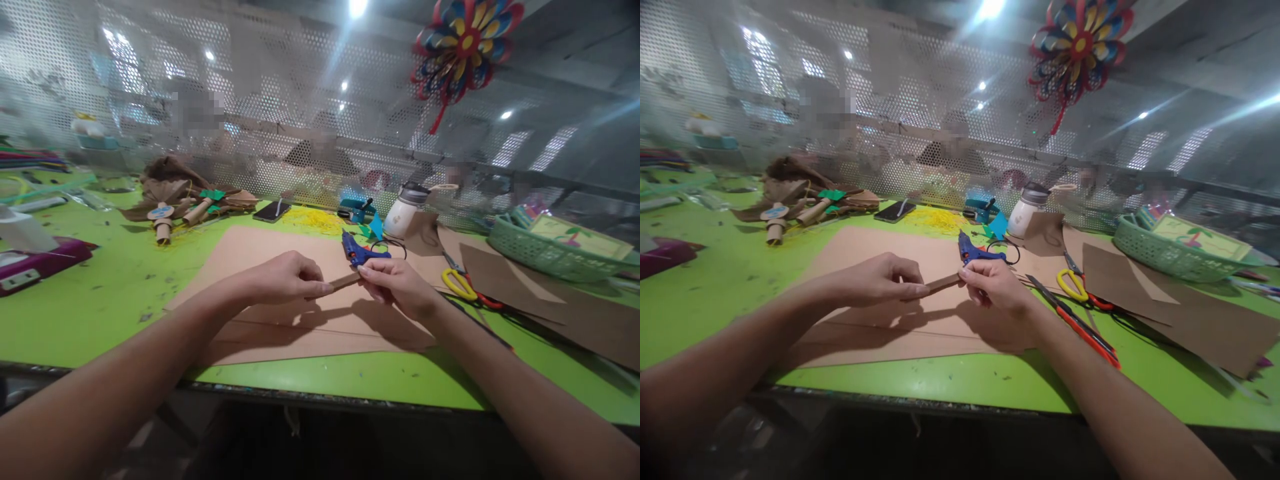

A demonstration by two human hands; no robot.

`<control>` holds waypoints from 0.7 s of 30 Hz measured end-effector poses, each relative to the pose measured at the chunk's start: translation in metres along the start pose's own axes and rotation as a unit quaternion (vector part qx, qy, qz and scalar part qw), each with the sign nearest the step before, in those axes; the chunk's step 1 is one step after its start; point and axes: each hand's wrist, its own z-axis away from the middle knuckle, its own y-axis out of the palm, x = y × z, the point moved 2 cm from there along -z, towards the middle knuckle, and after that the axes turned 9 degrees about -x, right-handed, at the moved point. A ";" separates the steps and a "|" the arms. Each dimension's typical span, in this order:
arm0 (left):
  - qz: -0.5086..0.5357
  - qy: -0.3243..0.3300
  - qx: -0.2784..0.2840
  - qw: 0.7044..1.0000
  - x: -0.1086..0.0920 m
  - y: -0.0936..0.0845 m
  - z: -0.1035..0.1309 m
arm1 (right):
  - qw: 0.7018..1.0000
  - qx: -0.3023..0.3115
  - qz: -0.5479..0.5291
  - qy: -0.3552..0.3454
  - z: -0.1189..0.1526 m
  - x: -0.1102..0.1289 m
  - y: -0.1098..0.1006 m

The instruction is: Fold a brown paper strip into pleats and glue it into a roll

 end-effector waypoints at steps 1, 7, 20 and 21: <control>0.031 0.005 0.015 0.999 -0.002 0.000 0.001 | 1.000 0.010 0.010 -0.002 0.001 0.002 0.001; 0.167 -0.031 0.085 0.982 -0.007 0.007 0.004 | 0.998 0.037 0.044 -0.001 0.004 0.011 0.007; 0.441 -0.110 0.010 0.891 0.000 0.019 -0.002 | 0.995 -0.074 -0.072 -0.013 -0.002 0.002 0.007; 0.462 -0.117 -0.001 0.879 0.001 0.019 -0.002 | 0.994 -0.087 -0.065 -0.012 -0.002 0.002 0.007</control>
